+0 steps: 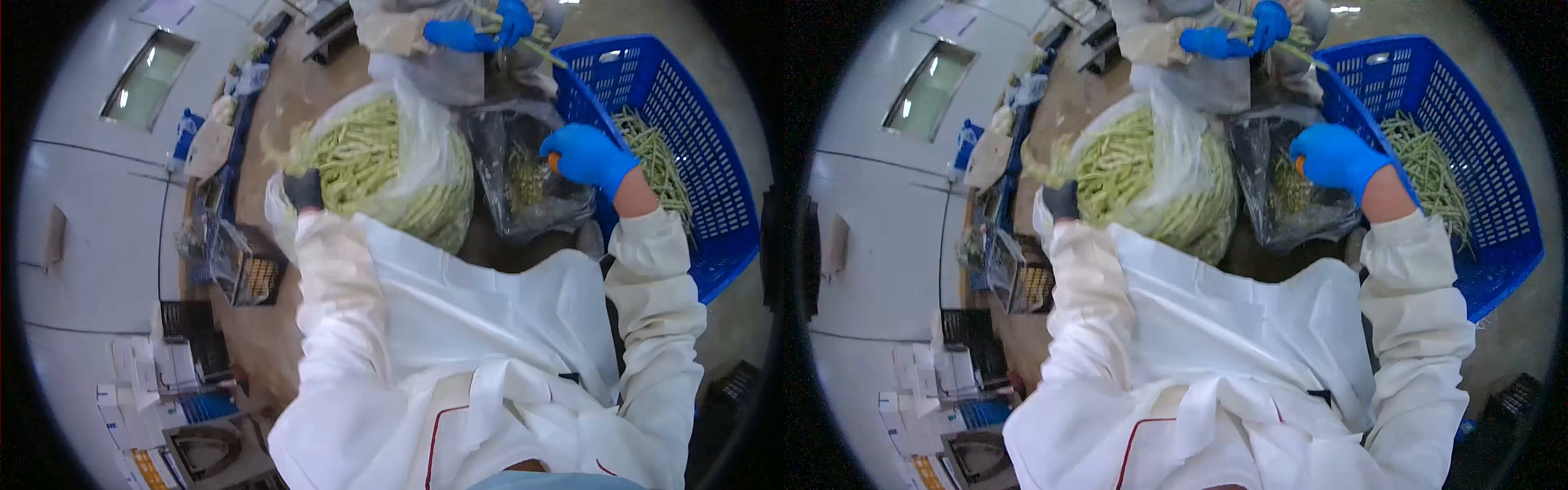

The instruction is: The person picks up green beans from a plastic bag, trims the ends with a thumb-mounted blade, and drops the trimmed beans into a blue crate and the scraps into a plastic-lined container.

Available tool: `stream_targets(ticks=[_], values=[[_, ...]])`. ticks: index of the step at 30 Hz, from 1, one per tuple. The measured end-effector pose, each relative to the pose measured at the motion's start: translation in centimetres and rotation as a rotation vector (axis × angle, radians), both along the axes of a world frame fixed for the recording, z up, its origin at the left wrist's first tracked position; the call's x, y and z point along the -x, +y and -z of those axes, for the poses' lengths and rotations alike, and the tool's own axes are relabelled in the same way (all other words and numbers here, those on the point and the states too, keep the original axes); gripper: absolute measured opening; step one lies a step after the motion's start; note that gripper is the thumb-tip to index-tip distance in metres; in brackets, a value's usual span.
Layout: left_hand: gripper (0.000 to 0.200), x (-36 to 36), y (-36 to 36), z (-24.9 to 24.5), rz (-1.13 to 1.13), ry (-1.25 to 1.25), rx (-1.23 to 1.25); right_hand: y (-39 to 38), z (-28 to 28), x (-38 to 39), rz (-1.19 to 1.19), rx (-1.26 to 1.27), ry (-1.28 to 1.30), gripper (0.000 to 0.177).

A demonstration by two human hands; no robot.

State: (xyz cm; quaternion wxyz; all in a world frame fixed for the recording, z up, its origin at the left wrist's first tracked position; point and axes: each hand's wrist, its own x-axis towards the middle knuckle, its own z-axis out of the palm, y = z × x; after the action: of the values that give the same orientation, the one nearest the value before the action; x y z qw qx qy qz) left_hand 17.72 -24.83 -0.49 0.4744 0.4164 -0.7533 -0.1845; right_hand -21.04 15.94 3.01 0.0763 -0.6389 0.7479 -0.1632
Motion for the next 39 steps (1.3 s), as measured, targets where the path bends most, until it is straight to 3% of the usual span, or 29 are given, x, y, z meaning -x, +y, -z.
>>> stream_targets(ticks=[2, 3, 10, 11, 12, 14, 16, 17, 20, 23, 25, 26, 28, 29, 32, 33, 35, 38, 39], values=[[0.038, 1.3, 0.4, -1.8, -0.030, 0.707, -0.236, 0.2, -0.7, 0.6, 0.025, -0.015, -0.013, 0.020], [0.030, 0.3, -0.3, -2.1, 0.229, 0.893, -0.319, 0.3, -1.1, 0.5, 0.028, -0.030, -0.026, 0.023], [0.021, -0.4, -1.0, -4.8, 0.195, 0.970, -0.525, -0.3, -1.3, 0.0, 0.041, -0.125, 0.016, 0.026], [0.021, 0.1, -0.5, -5.0, 0.375, 1.088, -0.554, -0.4, -1.2, 0.1, 0.037, -0.063, -0.002, 0.025], [0.022, -0.7, -1.9, -4.8, 0.493, 1.048, -0.755, -0.5, -0.6, 0.0, 0.034, -0.004, -0.018, 0.024], [0.021, 4.4, 5.9, -8.5, 0.577, 1.078, -0.655, -0.9, 0.0, -0.4, 0.007, 0.099, -0.107, 0.023], [0.023, 7.3, 9.1, -8.5, 0.793, 0.953, -0.716, -1.8, -0.5, -1.3, -0.029, 0.190, -0.241, 0.025], [0.024, 8.9, 10.0, -7.7, 0.899, 0.983, -0.864, -2.5, -0.2, -1.8, -0.056, 0.204, -0.440, 0.028], [0.032, 14.7, 18.7, -7.7, 0.928, 0.903, -0.958, -3.8, -1.8, -4.3, -0.006, 0.274, -0.942, 0.049], [0.037, 17.7, 22.4, -3.0, 0.947, 0.604, -1.026, -5.0, -1.7, -6.2, 0.033, 0.532, -1.098, 0.059], [0.035, 18.8, 25.5, -2.1, 1.041, 0.655, -1.187, -5.3, -0.9, -6.3, -0.014, 0.592, -1.246, 0.060], [0.033, 19.0, 26.9, -2.3, 1.069, 0.735, -1.328, -4.8, -0.6, -6.0, 0.037, 0.532, -1.157, 0.059], [0.037, 18.6, 25.9, -1.5, 1.177, 0.461, -1.338, -4.4, -1.3, -5.1, 0.110, 0.416, -0.982, 0.059], [0.039, 18.4, 25.6, -1.2, 1.192, 0.448, -1.379, -4.3, -1.6, -5.3, 0.079, 0.431, -1.009, 0.054], [0.037, 17.7, 26.2, -2.4, 1.098, 0.481, -1.440, -5.0, -0.9, -5.1, -0.199, 0.628, -0.650, 0.048], [0.037, 17.5, 26.2, -2.5, 1.137, 0.446, -1.443, -4.6, -1.7, -5.4, -0.236, 0.547, -0.623, 0.048], [0.036, 16.8, 24.4, 0.4, 1.281, 0.221, -1.062, -4.4, -2.3, -5.6, -0.278, 0.367, -0.684, 0.047], [0.031, 16.3, 24.3, 1.1, 1.331, 0.122, -0.866, -4.0, -2.6, -6.2, -0.233, 0.210, -0.698, 0.034], [0.030, 16.3, 24.6, 1.2, 1.331, 0.149, -0.952, -4.2, -2.2, -5.9, -0.253, 0.153, -0.730, 0.030]])
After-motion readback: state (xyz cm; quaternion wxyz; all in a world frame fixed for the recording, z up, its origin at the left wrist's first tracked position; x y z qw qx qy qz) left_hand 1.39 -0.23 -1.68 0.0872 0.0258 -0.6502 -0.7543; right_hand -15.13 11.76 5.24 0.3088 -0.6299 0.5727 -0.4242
